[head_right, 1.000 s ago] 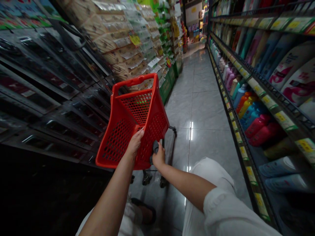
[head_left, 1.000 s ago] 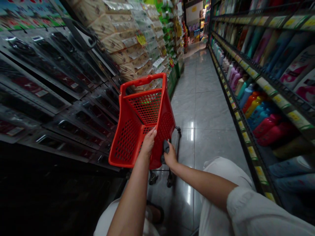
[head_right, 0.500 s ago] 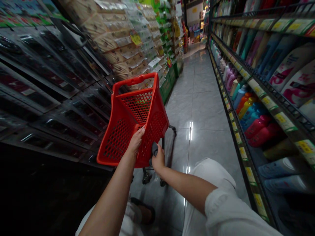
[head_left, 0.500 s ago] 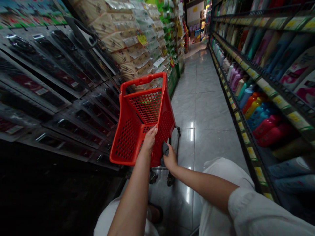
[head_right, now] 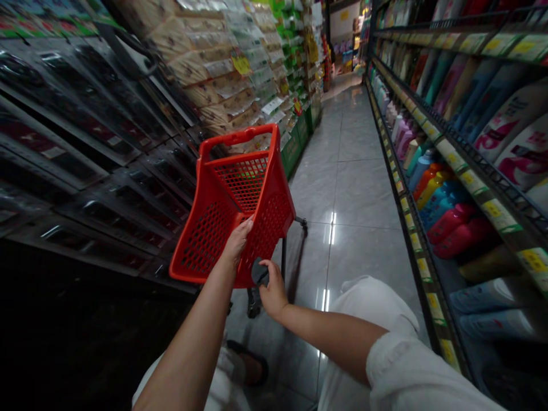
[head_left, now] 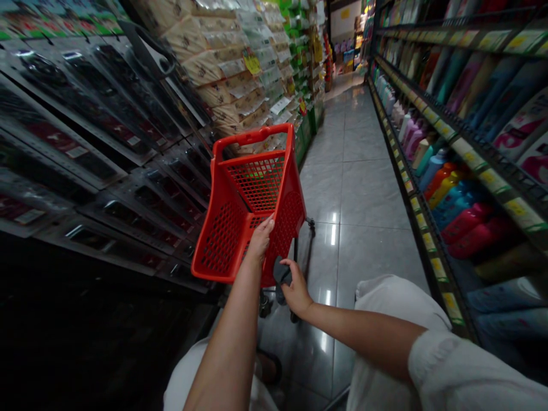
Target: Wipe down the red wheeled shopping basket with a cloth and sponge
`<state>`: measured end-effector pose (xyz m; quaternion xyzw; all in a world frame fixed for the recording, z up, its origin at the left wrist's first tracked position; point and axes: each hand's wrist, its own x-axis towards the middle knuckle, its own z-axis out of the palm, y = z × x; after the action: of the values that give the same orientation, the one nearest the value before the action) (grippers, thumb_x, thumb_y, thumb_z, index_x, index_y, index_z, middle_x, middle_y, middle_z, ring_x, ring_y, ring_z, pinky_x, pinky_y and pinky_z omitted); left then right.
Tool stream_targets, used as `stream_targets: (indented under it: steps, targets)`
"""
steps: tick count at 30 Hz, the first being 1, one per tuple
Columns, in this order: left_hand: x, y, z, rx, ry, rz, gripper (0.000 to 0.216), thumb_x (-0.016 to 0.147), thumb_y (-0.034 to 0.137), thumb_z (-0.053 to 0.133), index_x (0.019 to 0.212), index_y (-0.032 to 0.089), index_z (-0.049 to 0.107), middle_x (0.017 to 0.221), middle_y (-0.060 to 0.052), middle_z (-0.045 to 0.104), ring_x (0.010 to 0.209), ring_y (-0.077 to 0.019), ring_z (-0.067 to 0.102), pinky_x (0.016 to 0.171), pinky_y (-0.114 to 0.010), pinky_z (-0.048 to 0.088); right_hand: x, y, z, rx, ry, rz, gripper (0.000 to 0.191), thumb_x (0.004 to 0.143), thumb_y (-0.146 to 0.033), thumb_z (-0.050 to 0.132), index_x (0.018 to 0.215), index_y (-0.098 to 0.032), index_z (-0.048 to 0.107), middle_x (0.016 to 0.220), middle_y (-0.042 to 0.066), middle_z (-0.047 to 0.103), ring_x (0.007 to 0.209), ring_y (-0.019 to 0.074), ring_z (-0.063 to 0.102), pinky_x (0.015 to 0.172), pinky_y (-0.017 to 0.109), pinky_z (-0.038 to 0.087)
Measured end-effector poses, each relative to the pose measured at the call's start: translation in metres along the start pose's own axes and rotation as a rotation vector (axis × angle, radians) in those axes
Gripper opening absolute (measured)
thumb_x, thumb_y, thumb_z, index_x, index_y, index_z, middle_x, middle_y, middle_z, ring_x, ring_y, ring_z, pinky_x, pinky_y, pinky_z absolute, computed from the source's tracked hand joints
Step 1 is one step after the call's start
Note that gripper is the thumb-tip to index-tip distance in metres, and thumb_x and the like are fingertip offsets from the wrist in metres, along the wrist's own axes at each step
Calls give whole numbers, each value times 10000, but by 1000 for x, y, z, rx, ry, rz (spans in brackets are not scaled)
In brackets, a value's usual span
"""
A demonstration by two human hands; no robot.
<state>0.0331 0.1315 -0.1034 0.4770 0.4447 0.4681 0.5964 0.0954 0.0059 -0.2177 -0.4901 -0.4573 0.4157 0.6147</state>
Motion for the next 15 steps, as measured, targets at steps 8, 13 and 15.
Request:
stream_targets:
  steps: [8,13,15]
  targets:
    - [1,-3,-2,33,25,6,833,568,556,835,1234,90,653,1233,-156,677,1256,-331,545,1117,-460,353,12,-19,12,73,128,28,527,653,-71,487,1155,-219,545,1188,52,594,1141,191,549,1067,373,400]
    - [5,-5,-2,33,-2,21,779,593,565,818,1214,119,670,1195,-132,701,1226,-321,572,1110,-459,361,2,-37,7,26,7,-166,592,618,-16,432,1161,-226,539,1207,56,570,1198,179,515,1106,356,361]
    - [4,-4,-3,43,-2,22,772,596,565,817,1212,123,672,1204,-130,697,1225,-319,573,1110,-457,363,-4,-18,10,18,46,-82,581,613,-27,444,1153,-221,538,1191,58,579,1172,184,532,1090,364,375]
